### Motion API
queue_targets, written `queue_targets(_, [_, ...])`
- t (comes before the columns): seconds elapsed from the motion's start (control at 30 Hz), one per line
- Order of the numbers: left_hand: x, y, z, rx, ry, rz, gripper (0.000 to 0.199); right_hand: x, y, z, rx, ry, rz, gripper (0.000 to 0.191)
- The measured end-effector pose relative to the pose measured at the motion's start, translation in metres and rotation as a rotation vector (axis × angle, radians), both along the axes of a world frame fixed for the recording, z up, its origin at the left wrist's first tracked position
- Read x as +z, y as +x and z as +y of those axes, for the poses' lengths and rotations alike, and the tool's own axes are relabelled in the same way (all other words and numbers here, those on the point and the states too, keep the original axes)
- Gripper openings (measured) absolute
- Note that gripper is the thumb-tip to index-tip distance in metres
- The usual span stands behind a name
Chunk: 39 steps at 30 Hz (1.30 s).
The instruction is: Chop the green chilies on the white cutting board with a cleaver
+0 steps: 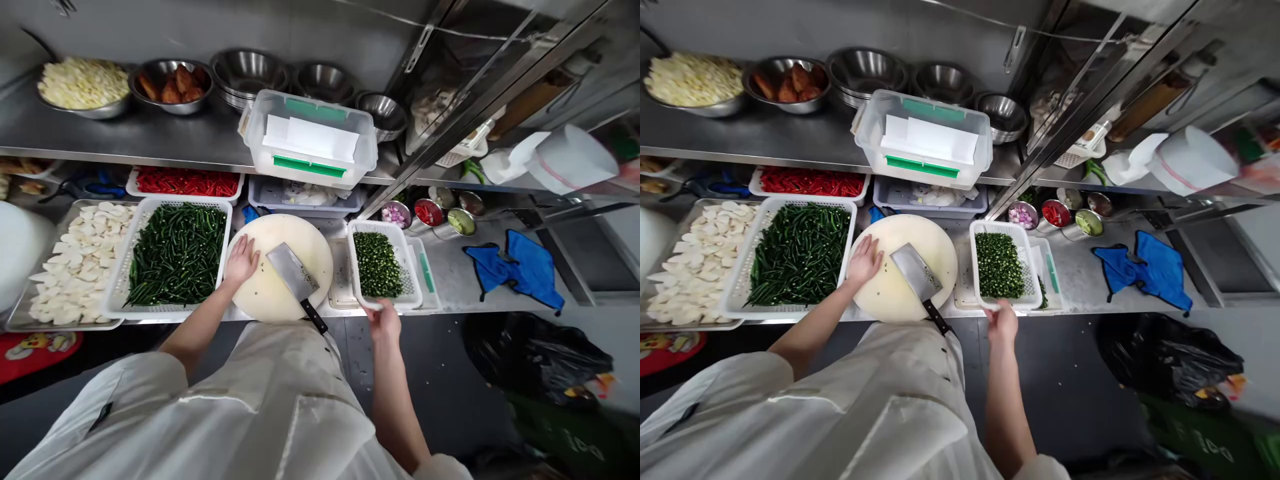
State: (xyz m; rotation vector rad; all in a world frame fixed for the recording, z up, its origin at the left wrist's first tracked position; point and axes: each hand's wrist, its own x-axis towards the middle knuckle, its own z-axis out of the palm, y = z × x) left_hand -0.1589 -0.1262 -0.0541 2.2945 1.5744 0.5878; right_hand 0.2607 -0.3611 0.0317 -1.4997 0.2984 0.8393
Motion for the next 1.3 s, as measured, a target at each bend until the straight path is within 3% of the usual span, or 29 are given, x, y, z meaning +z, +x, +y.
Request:
queue_targets(0.63, [0.008, -0.003, 0.003, -0.006, 0.044, 0.054, 0.062, 0.022, -0.022, -0.001, 0.086, 0.024, -0.025, 0.019])
queue_targets(0.7, [0.006, -0.004, 0.004, -0.004, 0.043, 0.053, 0.064, 0.021, -0.023, 0.0, 0.083, -0.019, -0.048, 0.017])
queue_targets(0.9, [0.004, -0.005, 0.005, -0.015, 0.053, 0.063, 0.065, 0.01, -0.027, -0.008, 0.094, 0.05, 0.015, 0.025])
queue_targets(1.07, [0.005, -0.006, 0.006, -0.018, 0.072, 0.061, 0.063, 0.011, -0.034, 0.0, 0.097, 0.085, 0.049, 0.019])
queue_targets(1.17, [0.005, -0.007, 0.007, -0.026, 0.06, 0.039, 0.063, 0.022, -0.017, -0.001, 0.133, 0.139, 0.065, 0.024])
queue_targets(1.3, [0.006, -0.005, 0.005, -0.003, 0.041, 0.012, 0.064, 0.053, 0.043, -0.044, 0.155, 0.097, -0.018, 0.031])
